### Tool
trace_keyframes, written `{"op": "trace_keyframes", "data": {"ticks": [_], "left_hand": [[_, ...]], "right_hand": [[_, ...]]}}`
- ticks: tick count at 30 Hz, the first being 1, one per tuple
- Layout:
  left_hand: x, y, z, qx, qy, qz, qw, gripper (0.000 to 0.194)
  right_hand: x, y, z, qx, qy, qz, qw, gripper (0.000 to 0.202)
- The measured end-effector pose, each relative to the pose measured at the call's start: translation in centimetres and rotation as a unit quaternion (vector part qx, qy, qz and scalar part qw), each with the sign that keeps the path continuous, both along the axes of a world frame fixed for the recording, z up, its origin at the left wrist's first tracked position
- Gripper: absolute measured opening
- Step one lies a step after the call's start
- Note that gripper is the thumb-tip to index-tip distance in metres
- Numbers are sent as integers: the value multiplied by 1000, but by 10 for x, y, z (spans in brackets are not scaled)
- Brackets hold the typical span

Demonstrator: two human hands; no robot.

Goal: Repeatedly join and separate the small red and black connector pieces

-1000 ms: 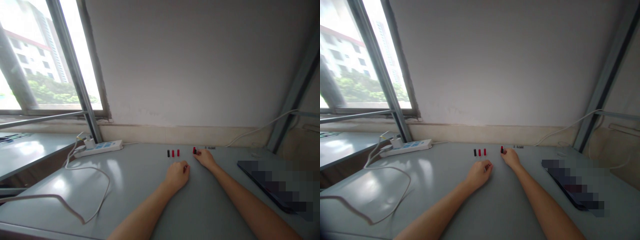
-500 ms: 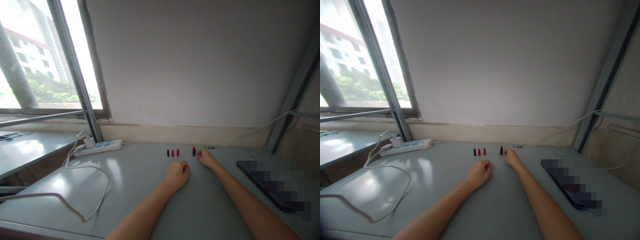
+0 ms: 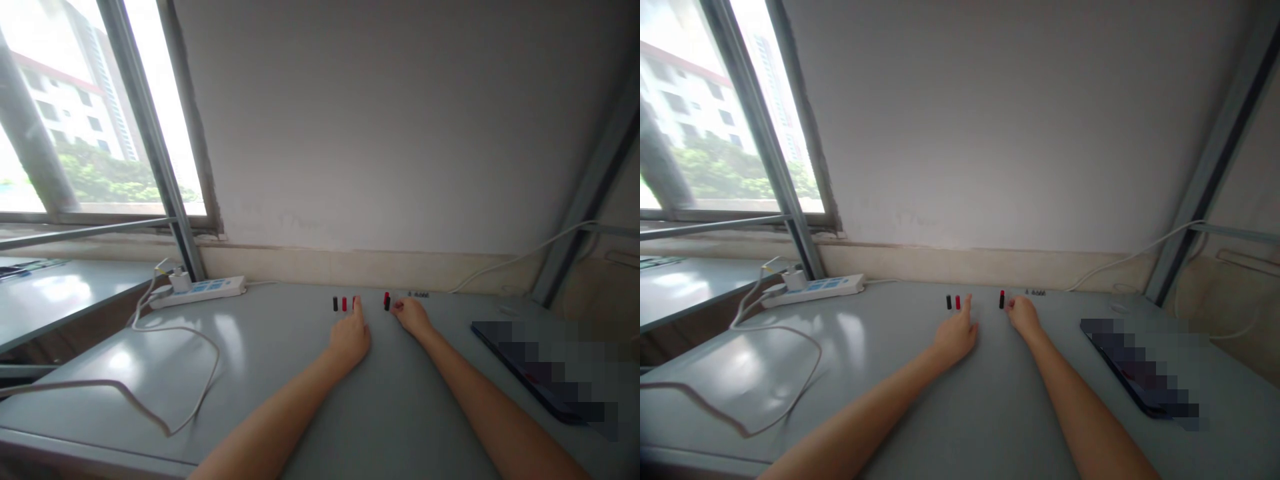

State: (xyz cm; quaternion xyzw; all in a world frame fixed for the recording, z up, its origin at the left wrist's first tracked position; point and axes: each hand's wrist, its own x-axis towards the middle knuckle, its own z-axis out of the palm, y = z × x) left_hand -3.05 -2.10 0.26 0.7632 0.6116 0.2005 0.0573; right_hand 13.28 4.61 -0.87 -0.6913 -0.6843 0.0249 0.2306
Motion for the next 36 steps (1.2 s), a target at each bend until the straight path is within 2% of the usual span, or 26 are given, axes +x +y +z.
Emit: {"op": "trace_keyframes", "data": {"ticks": [4,8,13,16,20,22,25,27,30,33,36], "left_hand": [[4,5,1,-4,19,12,1000,60],[9,10,5,-29,26,41,998,68],[11,18,9,-44,55,66,995,66],[9,21,9,-13,81,62,995,57],[2,25,10,37,80,37,995,40],[-3,26,8,43,28,16,999,34],[-12,25,2,41,-127,-24,991,23],[-16,23,-4,18,-256,-42,966,20],[-17,18,-8,-20,-411,-51,910,20],[-15,13,-5,-40,-492,-71,867,17],[-12,9,1,-52,-526,-84,845,14]], "right_hand": [[0,-7,6,-27,-42,-17,999,22],[-2,-22,24,-98,-111,-30,988,21],[-10,-44,43,-102,-105,11,989,20],[-13,-54,41,-74,-69,44,994,20],[-14,-59,29,-37,-19,83,996,21],[-15,-58,23,-20,18,88,996,19],[-20,-53,18,5,109,89,990,18],[-24,-51,15,4,161,101,982,19],[-30,-49,10,-8,205,142,968,24],[-31,-48,6,-5,252,171,953,26],[-29,-47,5,-6,303,172,937,25]]}}
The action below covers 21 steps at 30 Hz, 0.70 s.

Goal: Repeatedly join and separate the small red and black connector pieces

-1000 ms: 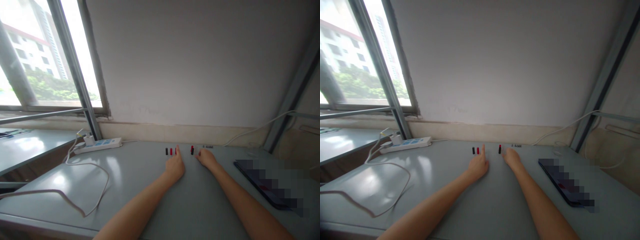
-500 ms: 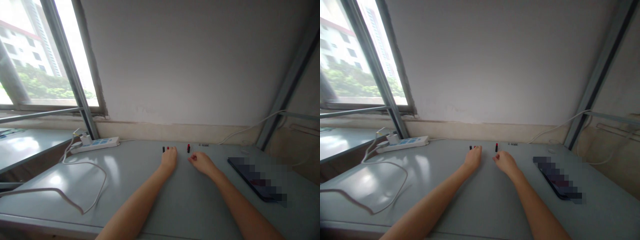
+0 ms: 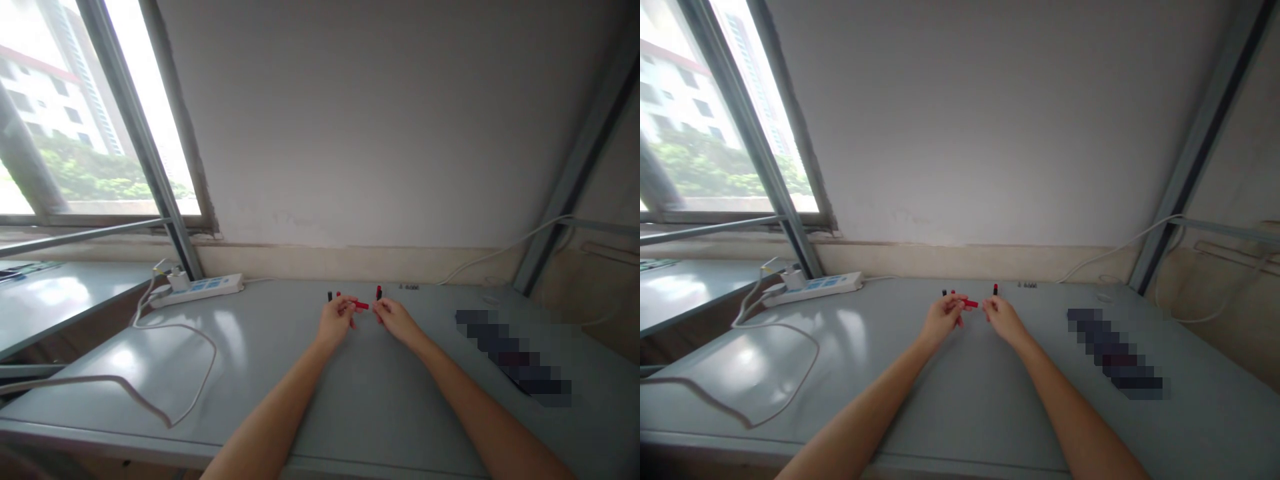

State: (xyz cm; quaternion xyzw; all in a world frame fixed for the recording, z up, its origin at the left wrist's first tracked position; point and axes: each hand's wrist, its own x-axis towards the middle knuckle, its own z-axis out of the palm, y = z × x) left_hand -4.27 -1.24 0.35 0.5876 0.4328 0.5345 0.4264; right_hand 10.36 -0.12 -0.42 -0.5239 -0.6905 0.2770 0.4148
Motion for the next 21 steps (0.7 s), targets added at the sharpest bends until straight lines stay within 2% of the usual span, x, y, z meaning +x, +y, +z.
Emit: {"op": "trace_keyframes", "data": {"ticks": [6,12,15,21], "left_hand": [[1,-2,-2,-4,-26,4,1000,11],[-1,-1,-3,-30,-29,17,999,10],[-2,-2,-2,-42,-23,25,999,10],[-1,-4,-1,-41,-14,22,999,8]], "right_hand": [[0,-4,2,-57,73,54,994,31],[1,-6,-1,-51,92,73,992,22],[1,-6,-2,-43,116,63,990,24],[0,-10,2,-17,44,66,997,12]]}}
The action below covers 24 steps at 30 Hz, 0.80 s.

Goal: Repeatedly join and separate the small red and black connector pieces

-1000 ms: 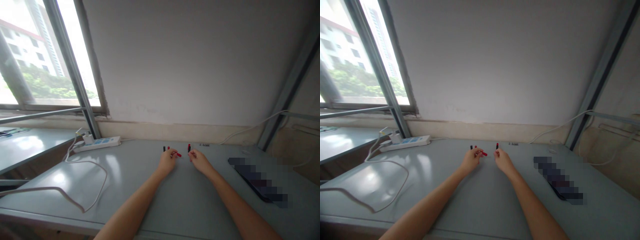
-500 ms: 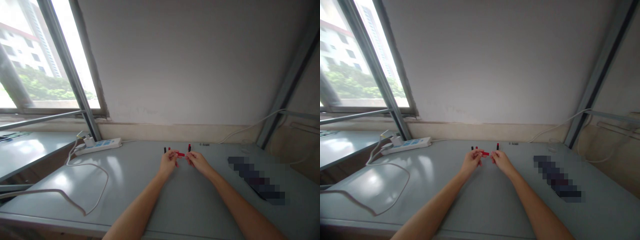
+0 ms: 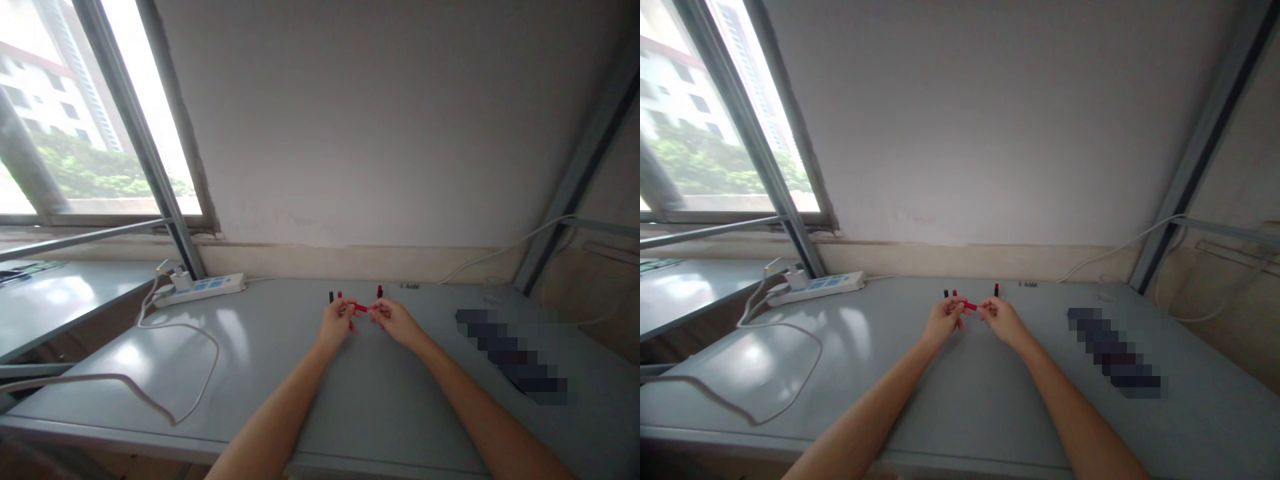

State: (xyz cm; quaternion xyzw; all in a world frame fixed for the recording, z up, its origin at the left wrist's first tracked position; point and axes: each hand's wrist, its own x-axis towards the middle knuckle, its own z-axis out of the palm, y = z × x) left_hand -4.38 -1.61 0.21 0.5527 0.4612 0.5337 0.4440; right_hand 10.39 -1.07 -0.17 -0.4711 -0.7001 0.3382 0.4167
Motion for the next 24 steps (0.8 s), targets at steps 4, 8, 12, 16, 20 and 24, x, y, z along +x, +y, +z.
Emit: {"op": "trace_keyframes", "data": {"ticks": [4,8,12,16,20,24], "left_hand": [[0,0,-1,3,11,3,1000,19],[1,-2,-2,9,5,-35,999,22],[3,-4,1,1,8,-48,999,20],[2,-3,3,5,-17,-17,1000,15],[1,0,0,42,41,30,998,11],[7,2,-7,94,219,29,971,6]], "right_hand": [[0,-4,4,80,-77,-26,993,9],[0,-6,4,127,-165,-37,977,10],[0,-7,4,146,-223,-49,963,8],[4,-5,3,173,-272,-94,942,9],[19,4,-1,100,-307,-172,931,11],[35,16,-6,24,-281,-227,932,13]]}}
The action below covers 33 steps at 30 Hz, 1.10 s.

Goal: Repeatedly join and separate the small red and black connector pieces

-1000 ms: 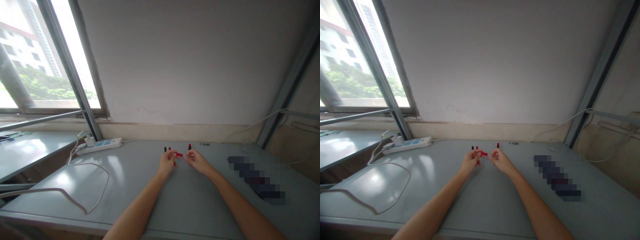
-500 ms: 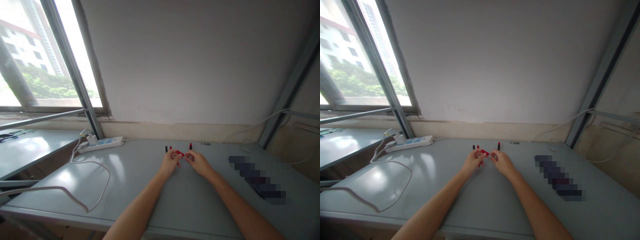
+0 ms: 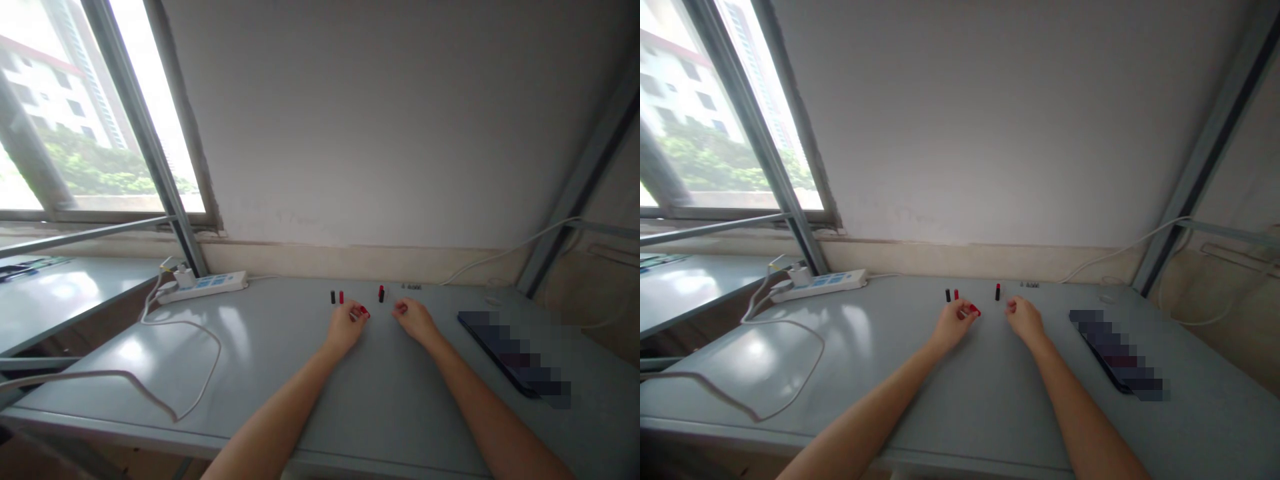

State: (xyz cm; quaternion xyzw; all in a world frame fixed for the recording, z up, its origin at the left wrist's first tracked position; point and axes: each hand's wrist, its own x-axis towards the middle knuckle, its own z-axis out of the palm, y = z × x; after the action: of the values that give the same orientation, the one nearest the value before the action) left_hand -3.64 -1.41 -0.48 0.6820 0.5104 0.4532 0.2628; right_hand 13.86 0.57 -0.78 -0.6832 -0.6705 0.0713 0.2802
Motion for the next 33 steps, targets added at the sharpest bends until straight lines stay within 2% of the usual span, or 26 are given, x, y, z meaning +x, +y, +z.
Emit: {"op": "trace_keyframes", "data": {"ticks": [3,5,9,16,24,33], "left_hand": [[10,4,-1,3,95,-21,995,8],[18,10,1,1,127,-18,992,10],[32,25,4,-12,130,8,991,11],[54,42,-1,-21,141,32,989,15],[58,47,-6,-25,186,49,981,14],[60,41,-2,-31,244,70,967,20]], "right_hand": [[5,7,-3,-4,22,-28,999,13],[4,10,-4,-3,21,-32,999,13],[-1,14,-3,-5,-6,-47,999,13],[-5,17,-7,4,-27,-44,999,15],[-1,22,-16,36,-37,-33,998,14],[-8,11,-6,-11,-82,-45,996,18]]}}
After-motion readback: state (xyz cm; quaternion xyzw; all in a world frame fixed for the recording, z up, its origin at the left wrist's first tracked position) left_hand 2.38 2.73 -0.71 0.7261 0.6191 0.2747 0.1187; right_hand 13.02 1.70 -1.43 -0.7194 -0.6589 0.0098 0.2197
